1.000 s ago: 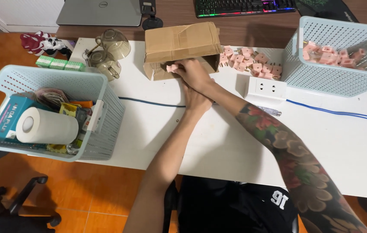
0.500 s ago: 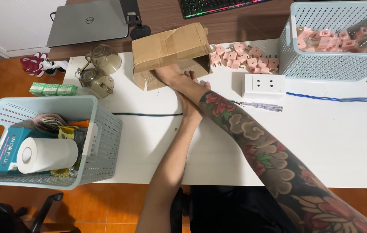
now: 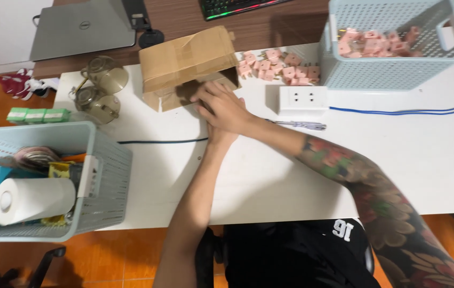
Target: The person sits at a white desk and uses a screwdriver to tighten screws on small pink electrical plug adapters. They handle the adapters one by one, securing the metal prongs, and place the finished items into a light blue plastic basket. A laptop, keyboard, and cardboard box are visible on the desk.
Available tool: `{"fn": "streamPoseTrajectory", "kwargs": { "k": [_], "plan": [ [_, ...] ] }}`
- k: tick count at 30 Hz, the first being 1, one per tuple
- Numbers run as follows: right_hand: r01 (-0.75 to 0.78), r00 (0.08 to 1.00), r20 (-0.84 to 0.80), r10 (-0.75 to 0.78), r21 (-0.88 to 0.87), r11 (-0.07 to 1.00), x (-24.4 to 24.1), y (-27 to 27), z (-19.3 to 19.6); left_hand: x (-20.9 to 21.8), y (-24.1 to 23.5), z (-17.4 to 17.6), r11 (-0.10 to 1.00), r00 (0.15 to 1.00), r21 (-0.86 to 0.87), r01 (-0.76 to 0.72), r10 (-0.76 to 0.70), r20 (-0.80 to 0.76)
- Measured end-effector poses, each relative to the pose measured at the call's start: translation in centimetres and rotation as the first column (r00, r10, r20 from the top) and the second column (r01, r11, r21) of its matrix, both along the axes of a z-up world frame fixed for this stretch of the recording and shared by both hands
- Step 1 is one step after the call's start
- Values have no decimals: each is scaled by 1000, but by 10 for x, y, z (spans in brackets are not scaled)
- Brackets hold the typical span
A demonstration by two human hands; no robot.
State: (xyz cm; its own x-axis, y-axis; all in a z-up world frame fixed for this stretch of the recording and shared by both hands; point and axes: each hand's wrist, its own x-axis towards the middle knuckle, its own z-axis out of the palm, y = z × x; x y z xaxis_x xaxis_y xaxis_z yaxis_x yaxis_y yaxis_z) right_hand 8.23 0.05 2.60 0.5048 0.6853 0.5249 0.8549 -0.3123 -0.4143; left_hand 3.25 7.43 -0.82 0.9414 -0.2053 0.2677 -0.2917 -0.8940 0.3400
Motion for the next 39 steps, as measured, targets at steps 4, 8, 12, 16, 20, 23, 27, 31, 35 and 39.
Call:
{"fn": "streamPoseTrajectory", "kwargs": {
  "k": [4, 8, 12, 16, 20, 23, 27, 31, 35, 39],
  "plan": [
    [-23, 996, 91, 0, 250, 968, -38, -107, 28, -3, -6, -4, 999, 999, -4, 48, -48, 17],
    [92, 988, 102, -114, 206, 974, -50, -201, 18, -12, -17, 1, 992, 990, 16, 127, -128, 56],
    [190, 973, 88, -211, 204, 960, -53, -253, -14, -18, -14, 8, 973, 968, -6, 232, -230, 104],
    [138, 984, 70, -162, 268, 954, -52, -248, -12, -22, -22, 21, 941, 953, -166, 296, -279, 119],
    [122, 989, 52, -141, 270, 955, -57, -244, 0, -27, -33, 38, 886, 914, -233, 400, -367, 172],
    [121, 990, 34, -134, 254, 960, -58, -244, 7, -33, -43, 43, 863, 877, -197, 466, -421, 233],
    [87, 996, 10, -93, 262, 961, -55, -246, 1, -36, -47, 38, 839, 820, -121, 530, -472, 322],
    [85, 996, -1, -88, 253, 964, -58, -247, 9, -34, -45, 33, 835, 791, -74, 546, -484, 375],
    [81, 997, -19, -79, 225, 971, -53, -250, -2, -32, -45, 26, 840, 784, -70, 538, -467, 410],
    [83, 996, -47, -75, 213, 974, -52, -251, 2, -33, -46, 24, 844, 791, -77, 531, -461, 403]
  ]
}}
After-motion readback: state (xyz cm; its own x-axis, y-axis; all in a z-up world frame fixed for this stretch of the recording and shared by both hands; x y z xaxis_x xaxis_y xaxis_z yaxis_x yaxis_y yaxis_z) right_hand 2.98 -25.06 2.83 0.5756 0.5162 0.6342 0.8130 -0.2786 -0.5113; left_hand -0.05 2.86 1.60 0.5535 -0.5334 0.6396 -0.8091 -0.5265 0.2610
